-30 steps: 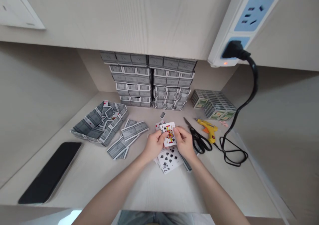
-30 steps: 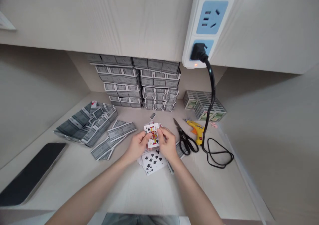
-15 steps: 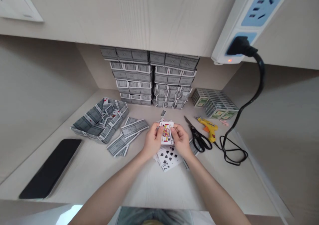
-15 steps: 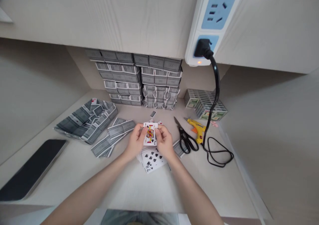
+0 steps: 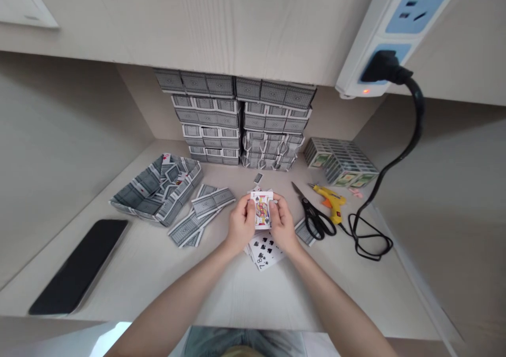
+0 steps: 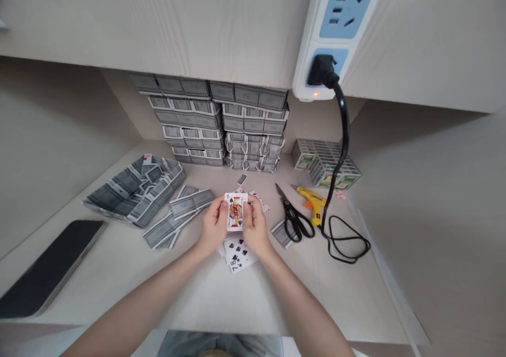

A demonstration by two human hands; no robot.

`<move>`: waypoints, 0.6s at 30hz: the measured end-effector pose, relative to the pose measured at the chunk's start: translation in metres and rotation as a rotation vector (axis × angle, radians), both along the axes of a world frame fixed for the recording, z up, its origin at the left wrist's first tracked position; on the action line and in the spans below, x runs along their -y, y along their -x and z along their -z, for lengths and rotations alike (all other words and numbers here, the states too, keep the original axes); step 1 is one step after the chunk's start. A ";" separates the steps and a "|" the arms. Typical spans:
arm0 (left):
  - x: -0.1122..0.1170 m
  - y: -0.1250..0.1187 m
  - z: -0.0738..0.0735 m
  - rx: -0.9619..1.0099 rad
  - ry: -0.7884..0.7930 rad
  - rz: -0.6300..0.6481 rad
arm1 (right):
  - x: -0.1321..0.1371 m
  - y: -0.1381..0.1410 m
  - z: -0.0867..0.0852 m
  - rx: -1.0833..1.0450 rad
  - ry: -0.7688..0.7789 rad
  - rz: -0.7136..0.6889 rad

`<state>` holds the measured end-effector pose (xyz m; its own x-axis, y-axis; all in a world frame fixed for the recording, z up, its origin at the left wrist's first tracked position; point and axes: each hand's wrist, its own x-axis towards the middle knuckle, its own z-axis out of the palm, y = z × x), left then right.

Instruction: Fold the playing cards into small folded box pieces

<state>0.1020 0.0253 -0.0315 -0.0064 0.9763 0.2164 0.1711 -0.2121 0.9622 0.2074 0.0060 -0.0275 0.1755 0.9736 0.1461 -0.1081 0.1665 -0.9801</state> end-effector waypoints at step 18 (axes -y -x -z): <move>-0.004 0.002 0.004 0.038 0.051 0.054 | 0.001 -0.002 -0.008 -0.047 0.093 -0.063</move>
<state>0.0999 0.0296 -0.0357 0.0393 0.9852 0.1671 0.1237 -0.1707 0.9775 0.2099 0.0046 -0.0195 0.1184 0.9918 0.0475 -0.1612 0.0664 -0.9847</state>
